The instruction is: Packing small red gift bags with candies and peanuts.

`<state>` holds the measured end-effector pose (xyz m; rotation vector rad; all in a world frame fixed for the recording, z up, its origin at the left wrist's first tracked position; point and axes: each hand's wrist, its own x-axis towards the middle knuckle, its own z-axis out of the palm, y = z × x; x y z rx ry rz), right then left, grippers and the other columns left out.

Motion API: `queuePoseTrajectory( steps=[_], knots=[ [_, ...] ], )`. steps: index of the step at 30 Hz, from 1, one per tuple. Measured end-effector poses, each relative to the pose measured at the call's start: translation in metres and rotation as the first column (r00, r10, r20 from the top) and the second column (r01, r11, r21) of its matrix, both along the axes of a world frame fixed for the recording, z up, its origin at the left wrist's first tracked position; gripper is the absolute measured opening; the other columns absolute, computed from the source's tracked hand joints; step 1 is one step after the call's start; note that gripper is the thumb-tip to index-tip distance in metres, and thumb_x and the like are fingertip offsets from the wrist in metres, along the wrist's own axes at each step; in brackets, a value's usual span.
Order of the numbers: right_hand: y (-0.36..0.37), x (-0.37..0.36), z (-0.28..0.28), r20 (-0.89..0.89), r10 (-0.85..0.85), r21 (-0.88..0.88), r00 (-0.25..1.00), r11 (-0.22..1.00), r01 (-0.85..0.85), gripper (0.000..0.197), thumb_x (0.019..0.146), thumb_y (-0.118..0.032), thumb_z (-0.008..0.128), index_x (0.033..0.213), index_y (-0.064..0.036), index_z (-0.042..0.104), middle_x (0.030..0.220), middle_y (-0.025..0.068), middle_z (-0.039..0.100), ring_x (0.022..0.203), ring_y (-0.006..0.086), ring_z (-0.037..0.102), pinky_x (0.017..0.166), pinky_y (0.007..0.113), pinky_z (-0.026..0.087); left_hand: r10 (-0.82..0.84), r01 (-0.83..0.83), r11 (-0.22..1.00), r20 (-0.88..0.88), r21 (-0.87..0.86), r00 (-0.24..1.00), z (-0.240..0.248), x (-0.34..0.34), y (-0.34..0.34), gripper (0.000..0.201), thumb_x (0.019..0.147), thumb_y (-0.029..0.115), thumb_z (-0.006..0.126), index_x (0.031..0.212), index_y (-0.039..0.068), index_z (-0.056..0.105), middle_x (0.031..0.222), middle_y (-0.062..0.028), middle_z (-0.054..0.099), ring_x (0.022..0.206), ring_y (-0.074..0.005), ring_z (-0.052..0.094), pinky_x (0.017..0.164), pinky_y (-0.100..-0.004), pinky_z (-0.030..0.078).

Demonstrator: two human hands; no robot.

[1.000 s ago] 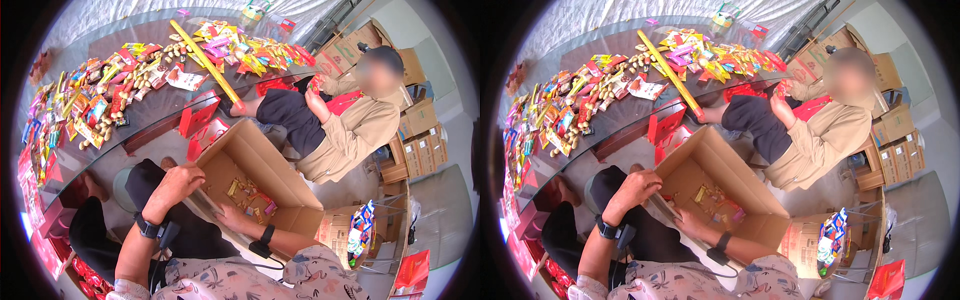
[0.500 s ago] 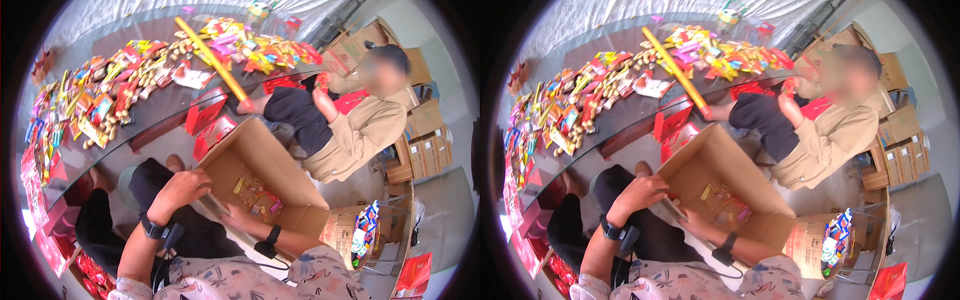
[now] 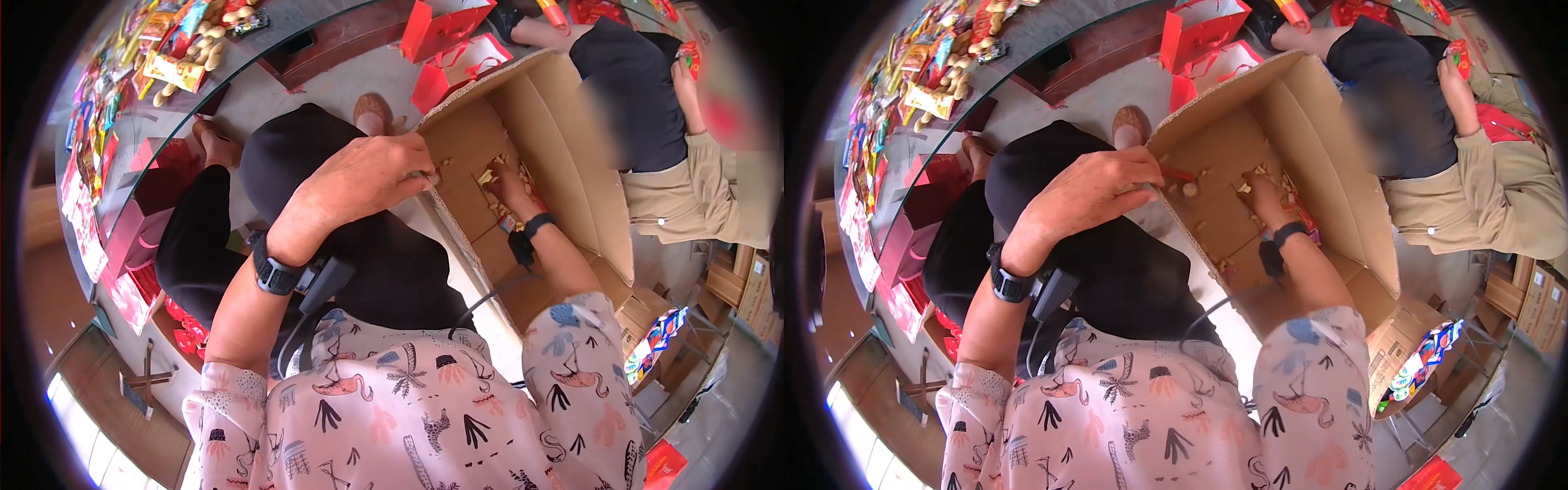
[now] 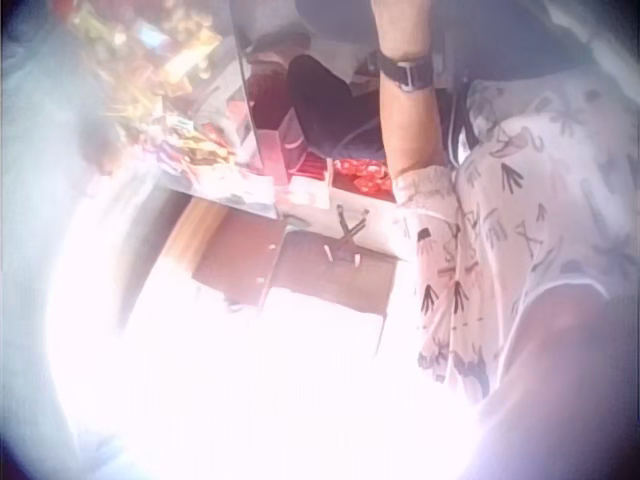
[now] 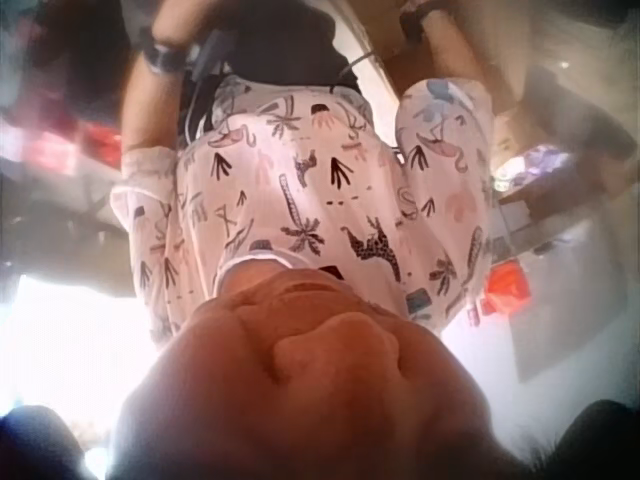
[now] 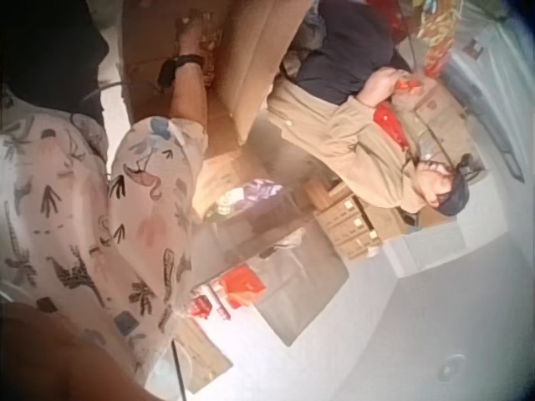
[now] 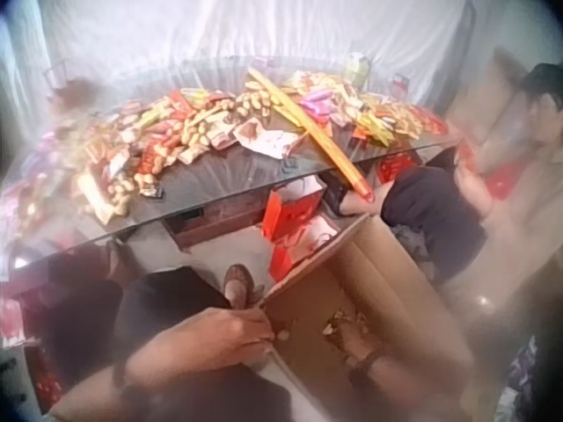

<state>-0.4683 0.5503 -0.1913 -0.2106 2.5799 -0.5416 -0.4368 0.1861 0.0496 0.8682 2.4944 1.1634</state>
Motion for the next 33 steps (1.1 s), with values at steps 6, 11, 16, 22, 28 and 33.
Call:
queuePoseTrajectory(
  steps=[6,11,16,22,28,33],
  knots=[
    [-0.018,0.009,-0.047,0.008,0.146,-0.05,0.989,0.988,-0.145,0.076,0.069,-0.016,0.082,0.136,-0.0061,0.046,0.133,0.0199,0.051,0.122,0.0375,0.051,0.095,0.042,0.047,0.031,-0.028,0.999,0.082,-0.036,0.996,0.003,-0.005,0.004,0.016,0.087,0.013,0.064,0.098,0.001,0.062,0.102,-0.011,0.062,0.087,-0.0358,0.062,0.072,-0.0436,0.05],
    [-0.061,0.004,-0.055,-0.052,0.337,0.159,0.94,0.932,-0.325,0.086,0.066,-0.02,0.083,0.139,-0.0107,0.039,0.134,0.0144,0.047,0.124,0.0353,0.049,0.093,0.048,0.048,0.033,-0.028,0.999,0.162,-0.035,0.986,0.006,-0.009,0.005,0.015,0.085,0.01,0.065,0.097,0.0,0.062,0.1,-0.0102,0.062,0.087,-0.035,0.062,0.073,-0.0427,0.051],
    [-0.089,-0.001,-0.069,-0.024,0.299,0.233,0.954,0.93,-0.285,0.081,0.065,-0.029,0.084,0.133,-0.0136,0.044,0.13,0.0119,0.047,0.121,0.0313,0.05,0.09,0.051,0.049,0.037,-0.031,0.999,0.196,-0.037,0.98,0.008,-0.013,0.007,0.015,0.083,0.007,0.067,0.096,0.001,0.063,0.098,-0.0102,0.062,0.087,-0.0334,0.063,0.073,-0.0412,0.051],
    [-0.11,-0.001,-0.092,0.128,0.119,0.288,0.985,0.946,-0.152,0.076,0.07,-0.039,0.081,0.13,-0.0139,0.042,0.129,0.0159,0.045,0.12,0.0356,0.05,0.086,0.051,0.052,0.038,-0.03,0.999,0.202,-0.042,0.979,0.007,-0.019,0.009,0.015,0.082,0.007,0.068,0.095,0.001,0.063,0.095,-0.0097,0.062,0.086,-0.0318,0.063,0.071,-0.0406,0.051],
    [-0.116,0.017,-0.111,0.156,-0.114,0.071,0.981,0.992,0.104,0.065,0.075,-0.039,0.077,0.127,-0.0138,0.047,0.122,0.0191,0.053,0.107,0.0407,0.06,0.085,0.051,0.052,0.033,-0.023,0.998,0.196,-0.056,0.98,0.007,-0.022,0.012,0.016,0.081,0.008,0.069,0.095,0.001,0.064,0.093,-0.0097,0.061,0.085,-0.0313,0.062,0.069,-0.0404,0.05],
    [-0.118,0.024,-0.119,0.215,-0.234,0.045,0.948,0.972,0.23,0.054,0.08,-0.042,0.071,0.119,-0.0089,0.055,0.119,0.0217,0.057,0.107,0.0412,0.061,0.086,0.049,0.051,0.028,-0.011,0.996,0.195,-0.084,0.98,0.008,-0.022,0.014,0.017,0.081,0.009,0.069,0.095,0.001,0.064,0.092,-0.0096,0.06,0.084,-0.0307,0.061,0.069,-0.0402,0.05]
  ],
)
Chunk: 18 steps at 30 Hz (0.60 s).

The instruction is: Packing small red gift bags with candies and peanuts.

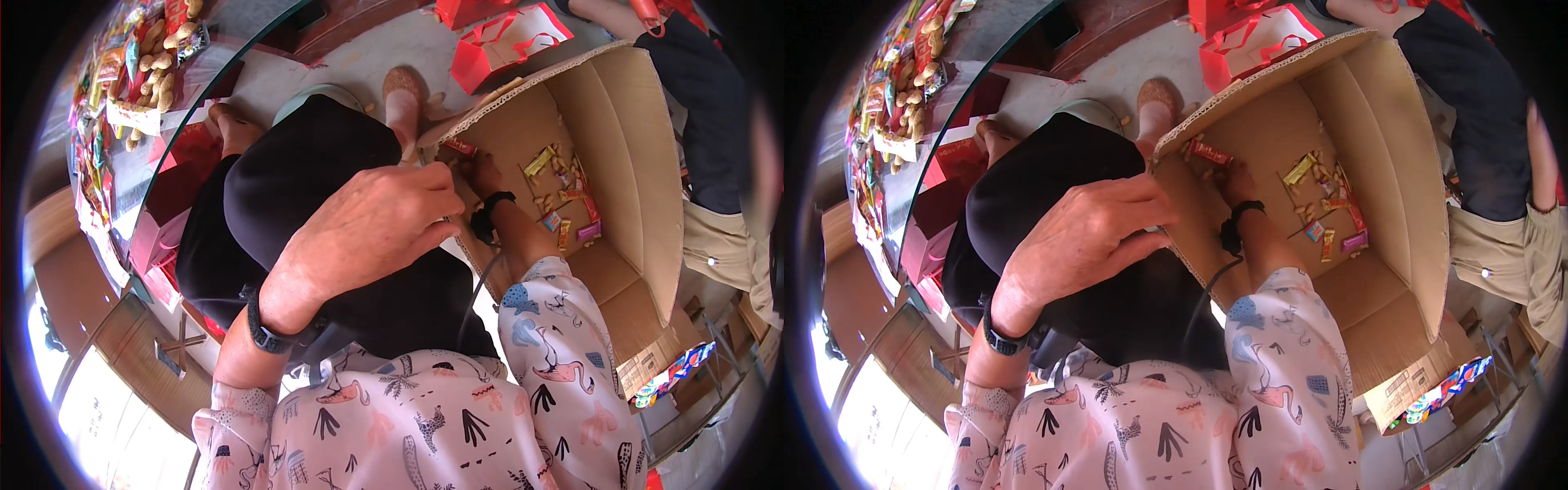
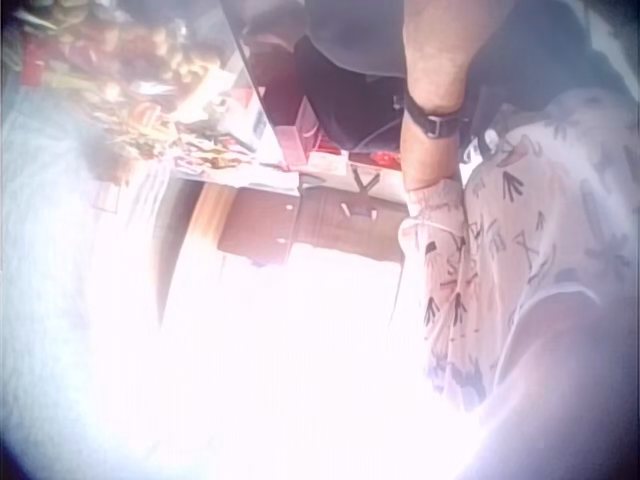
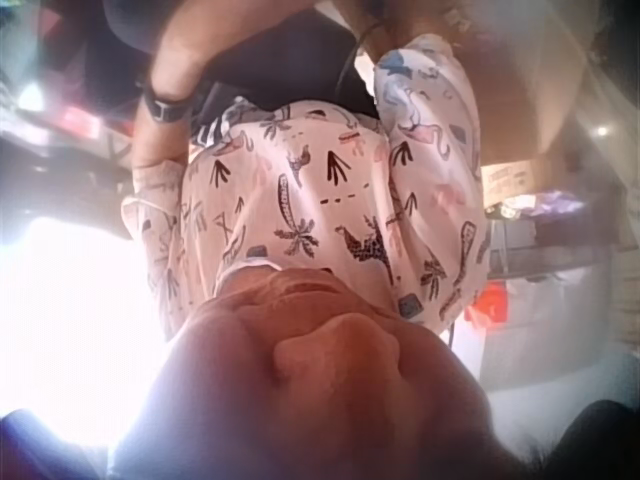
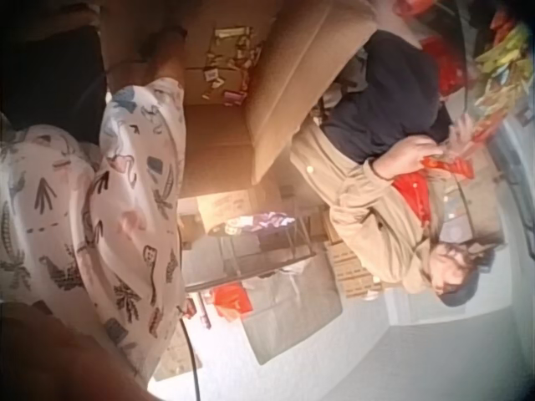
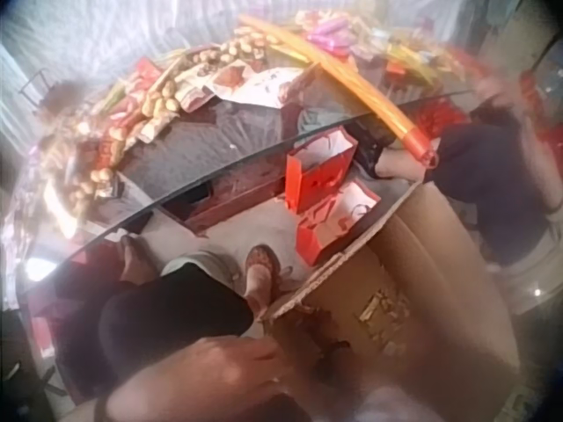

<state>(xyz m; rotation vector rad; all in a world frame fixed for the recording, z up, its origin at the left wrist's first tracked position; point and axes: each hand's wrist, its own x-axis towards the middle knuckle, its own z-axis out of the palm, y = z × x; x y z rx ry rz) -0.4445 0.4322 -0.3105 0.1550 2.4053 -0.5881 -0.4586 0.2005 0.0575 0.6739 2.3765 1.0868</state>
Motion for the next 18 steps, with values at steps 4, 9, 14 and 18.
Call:
queuePoseTrajectory(
  steps=[4,9,14,18],
  knots=[
    [0.003,-0.002,-0.002,0.031,-0.014,-0.022,0.999,1.0,0.015,0.043,0.083,-0.039,0.069,0.111,-0.0076,0.061,0.112,0.0211,0.061,0.104,0.0402,0.062,0.085,0.047,0.051,0.003,-0.003,1.0,-0.01,-0.025,1.0,0.0,0.001,0.0,0.017,0.081,0.009,0.069,0.095,0.001,0.064,0.091,-0.0095,0.059,0.084,-0.0306,0.061,0.069,-0.04,0.051],
    [0.005,-0.008,-0.001,-0.411,0.156,-0.207,0.898,0.944,-0.258,0.025,0.085,-0.021,0.063,0.108,-0.0102,0.062,0.104,0.0187,0.06,0.095,0.0395,0.062,0.083,0.046,0.052,-0.003,0.003,1.0,-0.014,-0.029,1.0,0.0,0.0,0.001,0.017,0.081,0.008,0.069,0.095,0.001,0.064,0.091,-0.0093,0.059,0.084,-0.0305,0.062,0.069,-0.04,0.051],
    [-0.02,-0.026,-0.012,-0.349,0.371,0.071,0.861,0.926,-0.371,0.026,0.087,-0.023,0.06,0.109,-0.0098,0.065,0.106,0.0149,0.058,0.1,0.0349,0.06,0.082,0.043,0.052,0.022,-0.022,1.0,0.02,0.008,1.0,0.0,-0.001,0.002,0.018,0.08,0.008,0.07,0.095,0.001,0.064,0.091,-0.0095,0.059,0.083,-0.0309,0.061,0.068,-0.0403,0.05],
    [-0.036,-0.032,-0.015,-0.186,0.507,0.356,0.841,0.833,-0.424,0.036,0.082,-0.017,0.067,0.116,-0.0159,0.058,0.119,0.0124,0.052,0.11,0.0319,0.056,0.082,0.046,0.053,0.036,-0.037,0.999,0.027,0.026,0.999,0.0,-0.002,0.002,0.018,0.08,0.008,0.07,0.096,0.002,0.064,0.091,-0.0099,0.059,0.083,-0.0312,0.061,0.068,-0.0405,0.05]
  ],
)
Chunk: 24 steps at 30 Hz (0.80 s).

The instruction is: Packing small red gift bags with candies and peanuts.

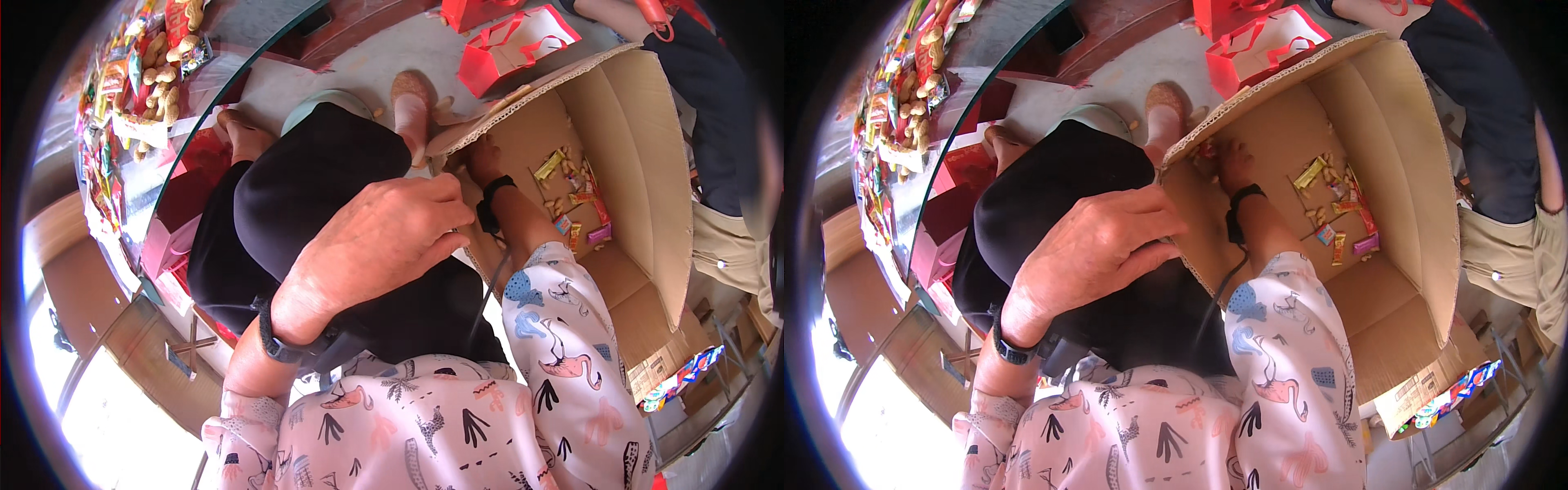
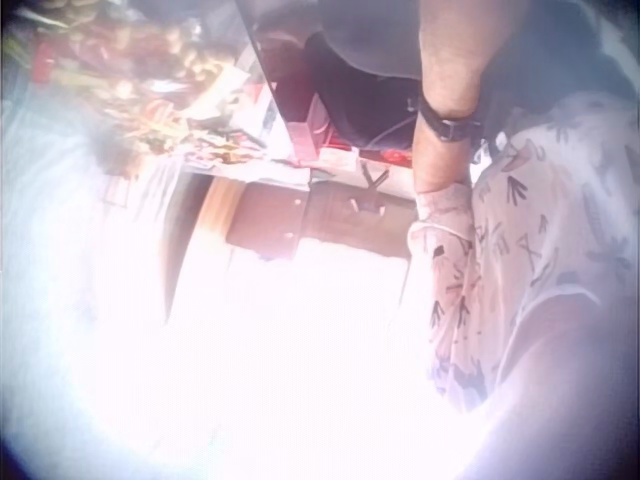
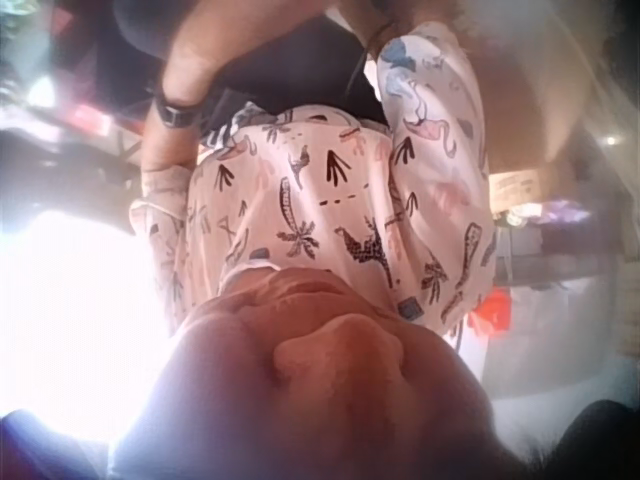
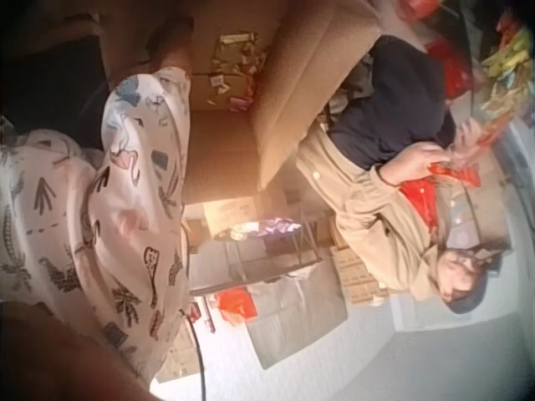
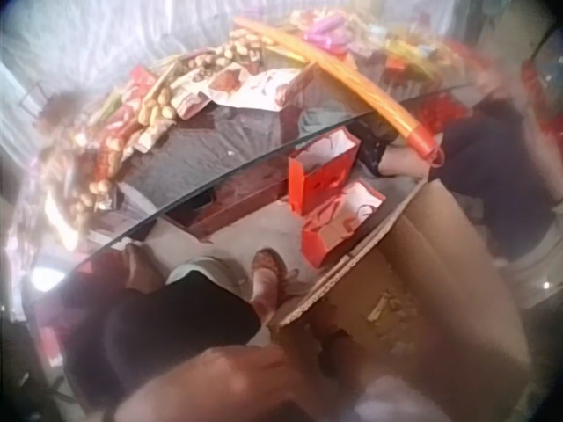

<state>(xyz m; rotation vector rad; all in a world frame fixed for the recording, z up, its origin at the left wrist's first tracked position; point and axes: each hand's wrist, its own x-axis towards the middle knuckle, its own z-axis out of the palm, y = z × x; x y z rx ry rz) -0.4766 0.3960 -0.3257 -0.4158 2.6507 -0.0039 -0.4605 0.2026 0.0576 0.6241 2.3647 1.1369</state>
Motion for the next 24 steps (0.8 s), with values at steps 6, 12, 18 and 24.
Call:
queuePoseTrajectory(
  steps=[6,12,18,24],
  knots=[
    [0.006,-0.01,0.018,0.153,-0.13,-0.134,0.98,0.979,0.151,0.029,0.088,-0.017,0.058,0.114,-0.0056,0.061,0.116,0.0175,0.056,0.108,0.0357,0.057,0.085,0.045,0.053,-0.022,0.022,0.999,-0.01,-0.049,1.0,0.0,-0.002,0.002,0.019,0.079,0.007,0.07,0.097,0.002,0.064,0.089,-0.0098,0.059,0.083,-0.0307,0.061,0.068,-0.0404,0.05],
    [0.037,0.003,0.013,0.083,-0.015,-0.532,0.996,0.845,0.057,0.033,0.086,-0.011,0.055,0.118,-0.0095,0.06,0.114,0.0185,0.057,0.106,0.0378,0.057,0.088,0.044,0.051,-0.025,0.025,0.999,-0.012,-0.046,1.0,-0.002,0.0,0.001,0.02,0.079,0.008,0.07,0.097,0.002,0.064,0.089,-0.0093,0.058,0.082,-0.0302,0.061,0.068,-0.0397,0.051],
    [0.043,0.04,-0.002,0.039,0.238,-0.488,0.97,0.852,-0.19,0.043,0.087,-0.007,0.049,0.126,-0.0227,0.059,0.11,0.0178,0.056,0.105,0.0374,0.057,0.087,0.046,0.05,-0.03,0.028,0.997,-0.022,-0.07,0.999,-0.001,-0.001,0.003,0.02,0.079,0.008,0.07,0.097,0.002,0.064,0.089,-0.0098,0.059,0.082,-0.0307,0.061,0.067,-0.0395,0.051],
    [0.017,0.027,-0.001,0.107,0.108,-0.272,0.988,0.959,-0.076,0.028,0.09,-0.015,0.055,0.116,-0.018,0.064,0.117,0.02,0.055,0.101,0.0389,0.059,0.083,0.048,0.051,-0.027,0.027,0.996,-0.004,-0.08,1.0,0.0,-0.002,0.003,0.021,0.079,0.008,0.07,0.098,0.002,0.064,0.089,-0.0105,0.058,0.082,-0.0316,0.061,0.067,-0.04,0.051]
  ],
)
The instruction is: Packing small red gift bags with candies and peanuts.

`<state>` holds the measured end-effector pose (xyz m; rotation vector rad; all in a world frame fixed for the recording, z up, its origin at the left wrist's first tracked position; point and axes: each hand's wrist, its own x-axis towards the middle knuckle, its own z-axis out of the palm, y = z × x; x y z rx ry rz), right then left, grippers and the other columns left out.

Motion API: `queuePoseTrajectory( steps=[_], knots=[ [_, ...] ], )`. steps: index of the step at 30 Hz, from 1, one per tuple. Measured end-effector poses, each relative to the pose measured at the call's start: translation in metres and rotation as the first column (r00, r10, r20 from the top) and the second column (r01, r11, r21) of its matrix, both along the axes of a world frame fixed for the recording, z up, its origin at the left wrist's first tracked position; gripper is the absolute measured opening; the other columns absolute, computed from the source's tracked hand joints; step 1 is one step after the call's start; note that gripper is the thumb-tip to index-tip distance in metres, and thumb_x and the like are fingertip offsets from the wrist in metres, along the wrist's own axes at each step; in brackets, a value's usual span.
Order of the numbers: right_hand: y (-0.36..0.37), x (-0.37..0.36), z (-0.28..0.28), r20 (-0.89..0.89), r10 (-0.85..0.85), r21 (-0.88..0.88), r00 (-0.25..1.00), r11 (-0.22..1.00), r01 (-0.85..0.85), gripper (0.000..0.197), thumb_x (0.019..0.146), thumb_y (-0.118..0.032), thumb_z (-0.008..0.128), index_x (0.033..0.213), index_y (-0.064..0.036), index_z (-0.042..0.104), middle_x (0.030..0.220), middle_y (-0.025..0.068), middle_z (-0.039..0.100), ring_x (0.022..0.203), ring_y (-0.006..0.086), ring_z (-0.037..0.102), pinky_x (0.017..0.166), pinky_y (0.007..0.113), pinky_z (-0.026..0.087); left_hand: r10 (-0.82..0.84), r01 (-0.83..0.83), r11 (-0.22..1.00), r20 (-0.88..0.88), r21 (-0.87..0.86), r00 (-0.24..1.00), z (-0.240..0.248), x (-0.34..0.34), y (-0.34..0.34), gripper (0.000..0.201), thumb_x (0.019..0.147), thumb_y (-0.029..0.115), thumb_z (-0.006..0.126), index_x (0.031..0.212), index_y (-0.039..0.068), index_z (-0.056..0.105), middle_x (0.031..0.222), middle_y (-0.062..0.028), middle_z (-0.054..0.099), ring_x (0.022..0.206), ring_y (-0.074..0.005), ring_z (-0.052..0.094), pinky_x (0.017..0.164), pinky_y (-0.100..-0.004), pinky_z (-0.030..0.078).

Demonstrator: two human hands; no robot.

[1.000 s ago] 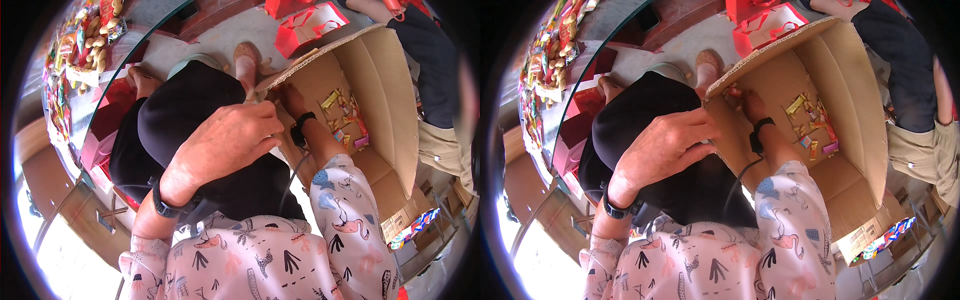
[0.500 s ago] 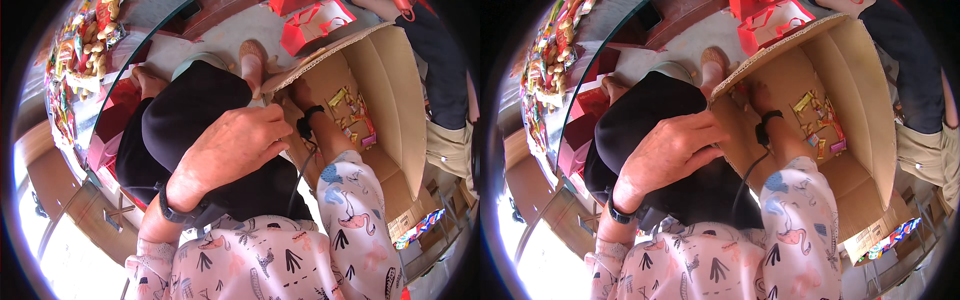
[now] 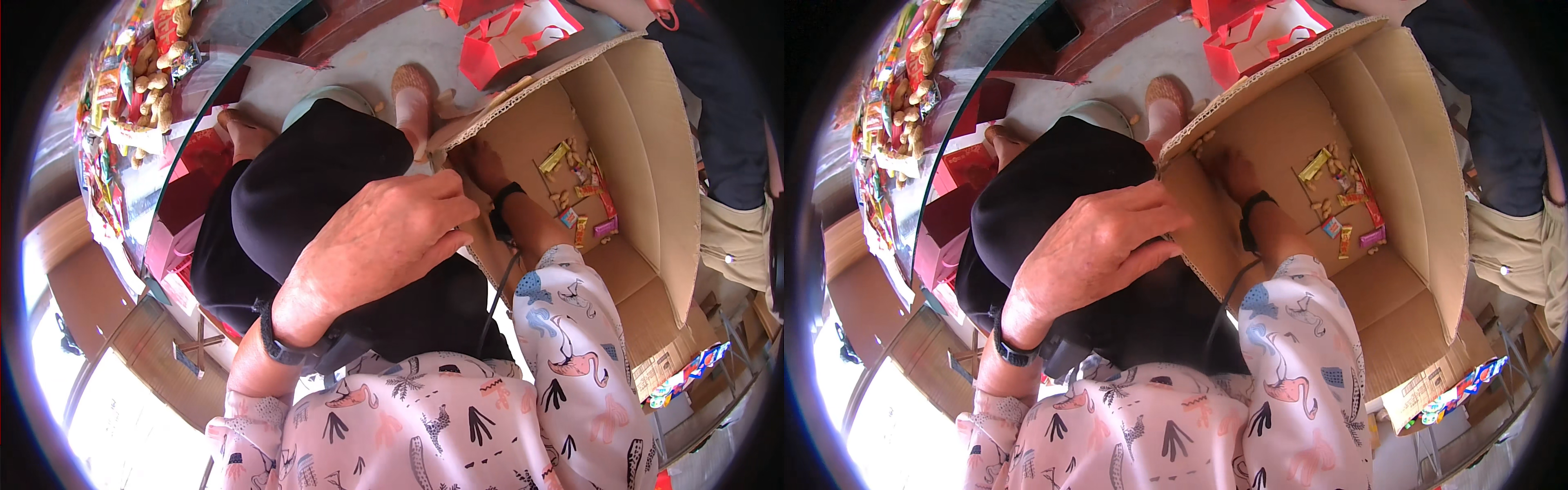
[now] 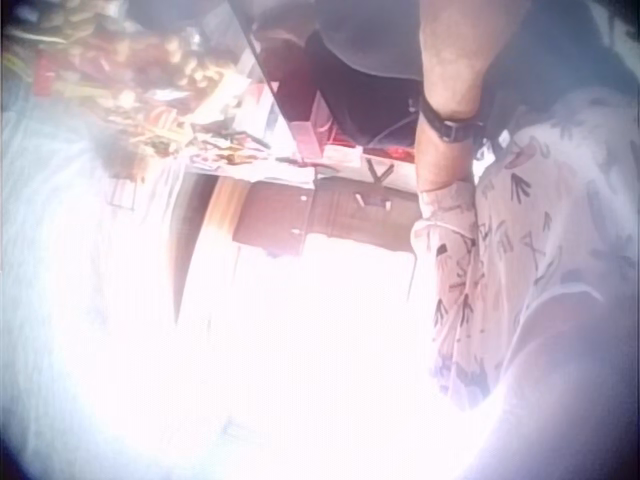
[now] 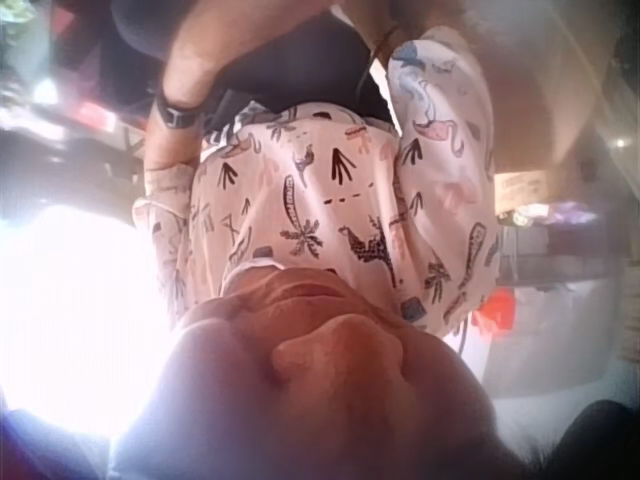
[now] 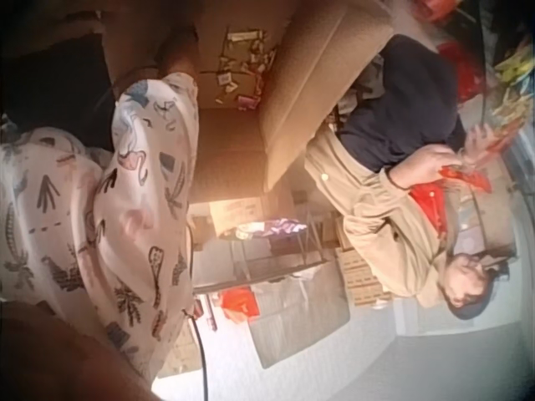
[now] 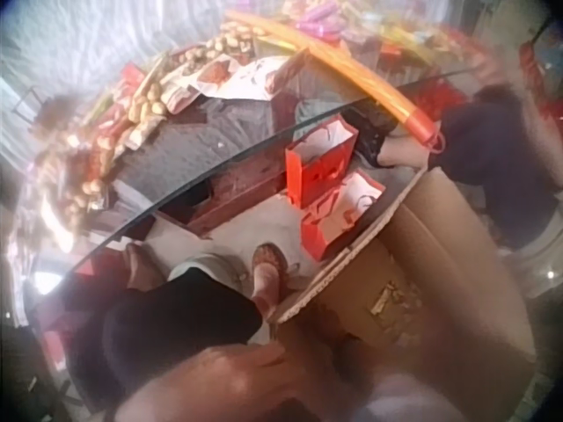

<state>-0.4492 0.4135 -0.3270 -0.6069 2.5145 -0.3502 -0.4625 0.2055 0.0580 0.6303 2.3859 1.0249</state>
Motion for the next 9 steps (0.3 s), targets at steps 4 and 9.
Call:
queuePoseTrajectory(
  steps=[4,9],
  knots=[
    [-0.013,-0.024,-0.001,0.09,-0.192,-0.207,0.977,0.956,0.207,0.029,0.089,-0.02,0.059,0.117,-0.0151,0.063,0.122,0.0208,0.053,0.098,0.0413,0.058,0.083,0.05,0.05,0.008,-0.008,1.0,0.017,0.021,1.0,-0.001,0.0,0.001,0.022,0.079,0.008,0.07,0.099,0.002,0.064,0.089,-0.011,0.058,0.082,-0.0319,0.06,0.067,-0.0404,0.05],
    [-0.02,-0.035,-0.001,0.05,-0.162,-0.342,0.986,0.924,0.169,0.045,0.089,-0.031,0.063,0.129,-0.0129,0.054,0.132,0.0224,0.05,0.103,0.0425,0.057,0.085,0.05,0.05,-0.012,0.011,0.999,0.041,0.035,0.999,0.0,-0.003,-0.001,0.023,0.081,0.009,0.069,0.102,0.002,0.063,0.089,-0.0118,0.057,0.083,-0.0331,0.06,0.068,-0.0405,0.05]
  ],
)
